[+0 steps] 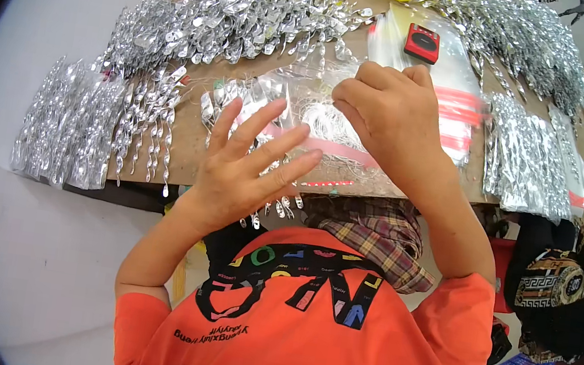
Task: Packaging silver-colored leaf-shaped ornaments into plastic bags.
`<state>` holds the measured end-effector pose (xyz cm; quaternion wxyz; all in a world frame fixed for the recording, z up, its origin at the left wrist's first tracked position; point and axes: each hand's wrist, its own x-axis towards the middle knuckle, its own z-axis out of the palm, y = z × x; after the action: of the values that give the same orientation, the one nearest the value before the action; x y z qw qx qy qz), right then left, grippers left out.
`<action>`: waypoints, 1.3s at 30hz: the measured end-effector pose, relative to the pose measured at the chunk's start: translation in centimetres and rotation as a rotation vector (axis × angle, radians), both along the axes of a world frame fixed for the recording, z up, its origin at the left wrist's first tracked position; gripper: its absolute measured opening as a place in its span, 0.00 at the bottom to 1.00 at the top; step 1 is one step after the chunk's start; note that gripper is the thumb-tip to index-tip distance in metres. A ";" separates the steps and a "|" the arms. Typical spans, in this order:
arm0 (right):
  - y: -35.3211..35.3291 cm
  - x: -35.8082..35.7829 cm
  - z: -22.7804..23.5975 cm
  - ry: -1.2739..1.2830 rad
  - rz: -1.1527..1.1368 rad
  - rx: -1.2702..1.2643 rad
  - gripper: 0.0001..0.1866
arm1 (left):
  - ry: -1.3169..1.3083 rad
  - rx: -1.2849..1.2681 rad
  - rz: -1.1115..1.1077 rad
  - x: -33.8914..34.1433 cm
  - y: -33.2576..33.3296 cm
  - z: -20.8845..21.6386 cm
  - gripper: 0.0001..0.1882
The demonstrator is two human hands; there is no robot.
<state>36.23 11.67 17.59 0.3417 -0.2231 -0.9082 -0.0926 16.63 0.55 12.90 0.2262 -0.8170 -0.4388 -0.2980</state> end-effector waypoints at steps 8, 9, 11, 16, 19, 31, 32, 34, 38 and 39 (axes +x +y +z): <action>-3.2 3.8 2.2 -0.081 -0.017 -0.119 0.08 | 0.012 0.169 0.017 -0.9 0.8 1.5 0.10; -3.6 4.3 2.3 -0.045 -0.024 -0.202 0.12 | 0.034 0.177 0.032 -0.5 0.7 1.7 0.10; -5.1 4.8 3.7 -0.068 -0.064 -0.357 0.17 | -0.002 0.179 0.007 1.0 0.2 2.2 0.12; -6.0 5.1 4.4 -0.047 -0.083 -0.321 0.22 | -0.242 0.091 -0.367 7.2 -4.3 3.6 0.21; -5.4 5.2 3.4 0.001 -0.074 -0.221 0.18 | -0.288 -0.020 -0.410 8.9 -4.4 4.5 0.26; -4.5 6.1 4.0 0.367 0.052 -0.933 0.28 | -0.063 -0.112 -0.135 8.6 -3.7 3.6 0.24; -4.6 6.0 3.9 0.433 0.062 -0.995 0.29 | -0.106 -0.097 -0.149 8.4 -3.7 3.7 0.25; -4.3 5.8 3.8 0.438 0.070 -0.976 0.29 | -0.201 -0.123 -0.215 8.7 -3.9 4.5 0.24; -4.4 5.2 3.7 0.442 0.136 -0.951 0.29 | -0.203 -0.078 -0.170 9.4 -4.2 5.1 0.18; -4.5 5.0 3.8 0.440 0.149 -0.924 0.28 | -0.173 -0.006 -0.168 9.2 -3.8 4.5 0.15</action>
<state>41.28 7.12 21.40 0.3963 -0.2997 -0.7744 0.3918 25.88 -3.21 17.42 0.1593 -0.8227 -0.3875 -0.3842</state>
